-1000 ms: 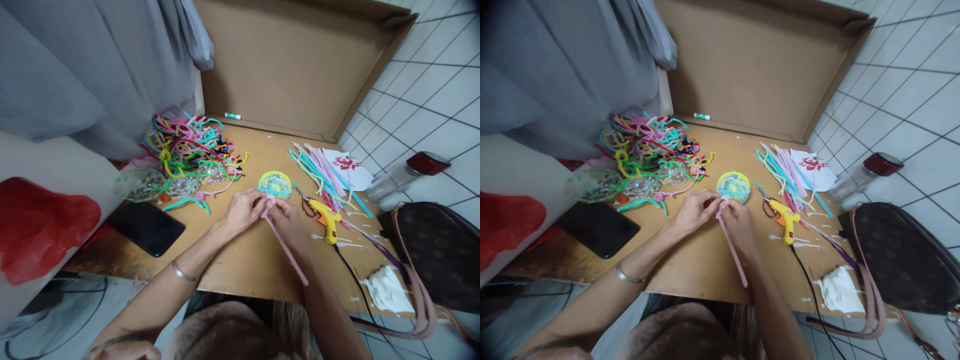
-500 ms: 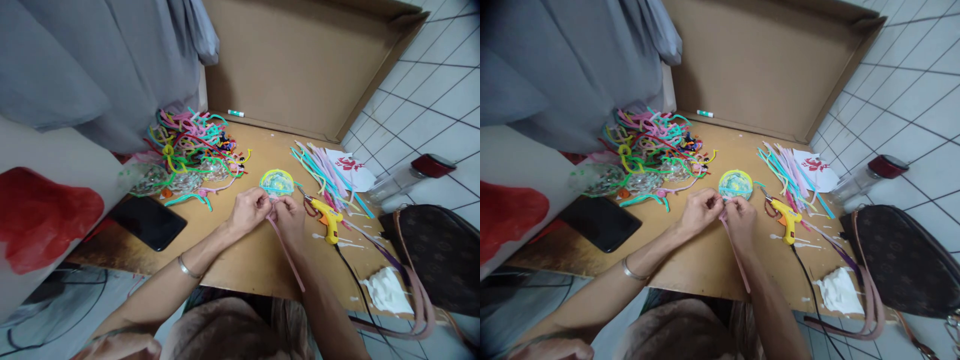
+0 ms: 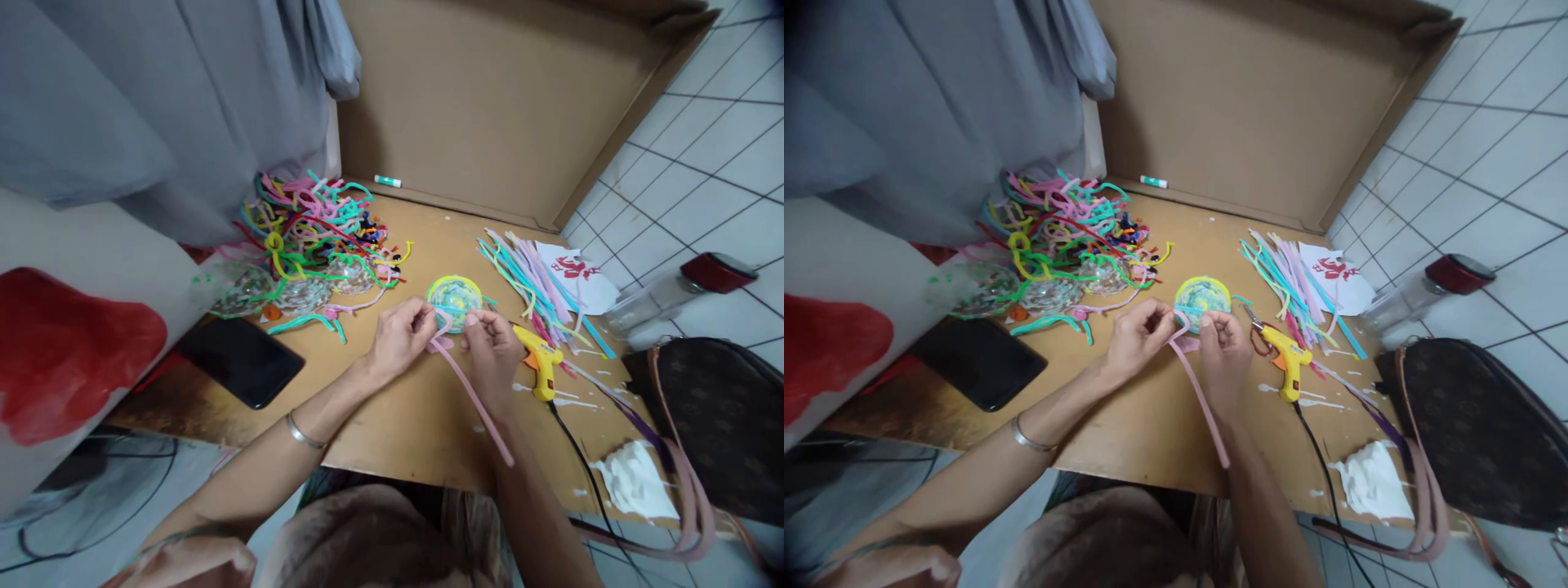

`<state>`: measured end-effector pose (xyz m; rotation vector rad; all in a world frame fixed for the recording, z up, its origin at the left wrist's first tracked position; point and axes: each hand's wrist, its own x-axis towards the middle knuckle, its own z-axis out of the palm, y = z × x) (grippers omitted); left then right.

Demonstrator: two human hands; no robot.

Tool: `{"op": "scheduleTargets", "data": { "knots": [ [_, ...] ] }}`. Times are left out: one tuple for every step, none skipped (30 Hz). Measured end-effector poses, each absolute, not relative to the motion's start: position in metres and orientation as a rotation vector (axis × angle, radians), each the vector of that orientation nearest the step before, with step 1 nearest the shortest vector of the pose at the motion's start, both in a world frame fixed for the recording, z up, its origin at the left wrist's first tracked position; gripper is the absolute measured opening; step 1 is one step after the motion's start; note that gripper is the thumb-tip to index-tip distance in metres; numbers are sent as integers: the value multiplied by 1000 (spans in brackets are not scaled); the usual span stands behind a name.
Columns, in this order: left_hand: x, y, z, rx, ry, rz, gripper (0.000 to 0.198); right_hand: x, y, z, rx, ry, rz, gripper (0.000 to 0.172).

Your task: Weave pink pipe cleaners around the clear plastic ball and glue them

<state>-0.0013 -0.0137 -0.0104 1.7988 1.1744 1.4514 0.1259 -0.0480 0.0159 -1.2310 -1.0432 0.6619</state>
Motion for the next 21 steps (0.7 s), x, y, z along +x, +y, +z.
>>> {"op": "scheduleTargets", "data": {
  "knots": [
    [-2, -13, -11, 1826, 1172, 1459, 10, 126, -49, 16, -1240, -1073, 669, 15],
    [-2, -13, -11, 1849, 1170, 1464, 9, 126, -49, 16, -1257, -1101, 685, 14],
    [-3, -12, -11, 1868, 1166, 1464, 9, 125, -49, 15, -1285, -1126, 704, 14],
    [-3, -12, -11, 1880, 1162, 1467, 9, 125, -50, 14, -1315, -1149, 722, 14],
    [-3, -12, -11, 1887, 1158, 1473, 9, 124, -49, 13, -1341, -1165, 734, 14],
    [-2, -13, -11, 1892, 1152, 1477, 9, 123, -49, 12, -1359, -1165, 738, 14],
    [-2, -13, -10, 1895, 1146, 1481, 10, 122, -49, 11, -1369, -1154, 740, 14],
    [-1, -14, -10, 1902, 1142, 1482, 10, 121, -48, 10, -1369, -1136, 745, 14],
    [-1, -15, -10, 1917, 1140, 1477, 10, 121, -48, 10, -1361, -1115, 755, 13],
    [0, -15, -11, 1940, 1140, 1467, 10, 120, -48, 10, -1350, -1096, 769, 13],
    [0, -15, -11, 1971, 1139, 1449, 10, 120, -47, 10, -1344, -1083, 783, 12],
    [0, -14, -12, 2008, 1136, 1428, 10, 120, -47, 11, -1342, -1074, 790, 11],
    [0, -14, -13, 2045, 1133, 1403, 10, 120, -47, 11, -1344, -1071, 787, 10],
    [0, -14, -13, 2078, 1134, 1376, 11, 120, -48, 11, -1348, -1074, 775, 10],
    [0, -13, -13, 2097, 1144, 1355, 11, 120, -48, 11, -1353, -1083, 759, 9],
    [0, -13, -14, 2101, 1165, 1342, 12, 120, -48, 11, -1357, -1095, 743, 9],
    [0, -13, -14, 2091, 1192, 1339, 12, 120, -48, 11, -1361, -1113, 735, 9],
    [0, -13, -13, 2073, 1219, 1347, 11, 120, -48, 11, -1363, -1136, 734, 9],
    [0, -13, -13, 2054, 1239, 1363, 11, 120, -48, 10, -1366, -1158, 737, 10],
    [0, -13, -13, 2042, 1249, 1382, 10, 120, -48, 10, -1368, -1172, 740, 10],
    [0, -13, -13, 2041, 1248, 1396, 9, 120, -48, 11, -1368, -1178, 740, 11]
  ]
}}
